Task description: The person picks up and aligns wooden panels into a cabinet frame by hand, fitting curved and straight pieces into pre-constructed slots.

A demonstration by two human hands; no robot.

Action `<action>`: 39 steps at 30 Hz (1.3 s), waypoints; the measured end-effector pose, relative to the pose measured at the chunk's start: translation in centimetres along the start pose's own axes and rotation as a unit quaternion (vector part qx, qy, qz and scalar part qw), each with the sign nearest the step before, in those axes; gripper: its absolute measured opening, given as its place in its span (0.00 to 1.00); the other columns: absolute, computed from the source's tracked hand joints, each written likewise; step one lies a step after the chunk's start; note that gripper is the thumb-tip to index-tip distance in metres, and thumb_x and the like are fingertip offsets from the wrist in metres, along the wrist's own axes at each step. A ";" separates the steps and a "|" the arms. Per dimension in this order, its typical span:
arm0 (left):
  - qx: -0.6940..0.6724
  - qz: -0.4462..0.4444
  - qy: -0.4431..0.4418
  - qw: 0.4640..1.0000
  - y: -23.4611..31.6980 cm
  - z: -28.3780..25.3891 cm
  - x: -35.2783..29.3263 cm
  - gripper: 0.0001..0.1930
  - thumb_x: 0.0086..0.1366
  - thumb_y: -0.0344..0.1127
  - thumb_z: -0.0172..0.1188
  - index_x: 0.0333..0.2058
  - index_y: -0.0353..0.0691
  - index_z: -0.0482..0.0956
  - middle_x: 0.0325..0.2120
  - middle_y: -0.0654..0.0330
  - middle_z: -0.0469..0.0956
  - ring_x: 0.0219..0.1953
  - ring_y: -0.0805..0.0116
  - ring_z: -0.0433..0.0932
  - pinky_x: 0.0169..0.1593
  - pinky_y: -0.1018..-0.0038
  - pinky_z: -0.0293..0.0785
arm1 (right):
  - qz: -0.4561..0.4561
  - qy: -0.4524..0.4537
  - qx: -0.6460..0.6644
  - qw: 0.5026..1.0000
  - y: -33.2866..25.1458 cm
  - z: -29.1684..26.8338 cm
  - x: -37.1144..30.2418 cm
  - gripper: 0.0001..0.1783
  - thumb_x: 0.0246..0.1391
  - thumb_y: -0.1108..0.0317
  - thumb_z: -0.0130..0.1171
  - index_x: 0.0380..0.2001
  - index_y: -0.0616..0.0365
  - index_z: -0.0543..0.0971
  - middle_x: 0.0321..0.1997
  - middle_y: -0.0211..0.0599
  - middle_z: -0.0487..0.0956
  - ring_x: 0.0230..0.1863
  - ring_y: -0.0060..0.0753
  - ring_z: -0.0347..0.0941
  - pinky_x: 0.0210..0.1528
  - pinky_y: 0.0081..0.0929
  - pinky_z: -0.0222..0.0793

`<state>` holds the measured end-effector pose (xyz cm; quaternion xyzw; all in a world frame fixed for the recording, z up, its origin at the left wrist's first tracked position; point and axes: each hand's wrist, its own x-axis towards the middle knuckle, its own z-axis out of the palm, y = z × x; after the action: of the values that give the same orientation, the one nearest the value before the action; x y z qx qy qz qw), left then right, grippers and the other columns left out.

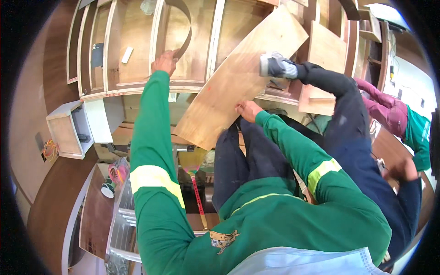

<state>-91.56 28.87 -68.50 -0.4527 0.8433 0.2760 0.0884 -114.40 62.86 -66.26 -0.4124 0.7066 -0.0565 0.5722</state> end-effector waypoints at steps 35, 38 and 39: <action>0.268 0.011 0.190 0.944 -10.9 6.8 4.6 0.27 0.58 0.62 0.67 0.44 0.44 0.81 0.33 0.51 0.82 0.39 0.42 0.80 0.42 0.50 0.75 | -0.034 -0.015 0.198 0.979 2.9 5.2 4.6 0.20 0.66 0.59 0.57 0.54 0.62 0.78 0.44 0.50 0.84 0.45 0.46 0.81 0.50 0.38 0.75; 0.252 -0.012 0.220 0.942 -13.1 8.1 4.6 0.27 0.57 0.65 0.66 0.38 0.46 0.83 0.33 0.54 0.79 0.38 0.47 0.79 0.41 0.51 0.75 | -0.048 -0.021 0.172 0.984 1.7 4.2 6.0 0.21 0.68 0.58 0.57 0.56 0.62 0.78 0.44 0.46 0.84 0.42 0.35 0.79 0.49 0.33 0.75; 0.239 -0.057 0.210 0.946 -13.7 8.8 4.7 0.26 0.57 0.65 0.66 0.37 0.46 0.84 0.33 0.55 0.79 0.38 0.48 0.79 0.40 0.52 0.75 | -0.049 -0.019 0.170 0.984 1.5 4.0 6.2 0.22 0.68 0.58 0.57 0.56 0.63 0.77 0.43 0.46 0.84 0.42 0.35 0.79 0.49 0.33 0.75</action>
<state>-83.96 24.32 -82.95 -0.5132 0.8568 -0.0408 0.0305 -111.82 61.37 -73.16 -0.3444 0.6546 -0.1959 0.6438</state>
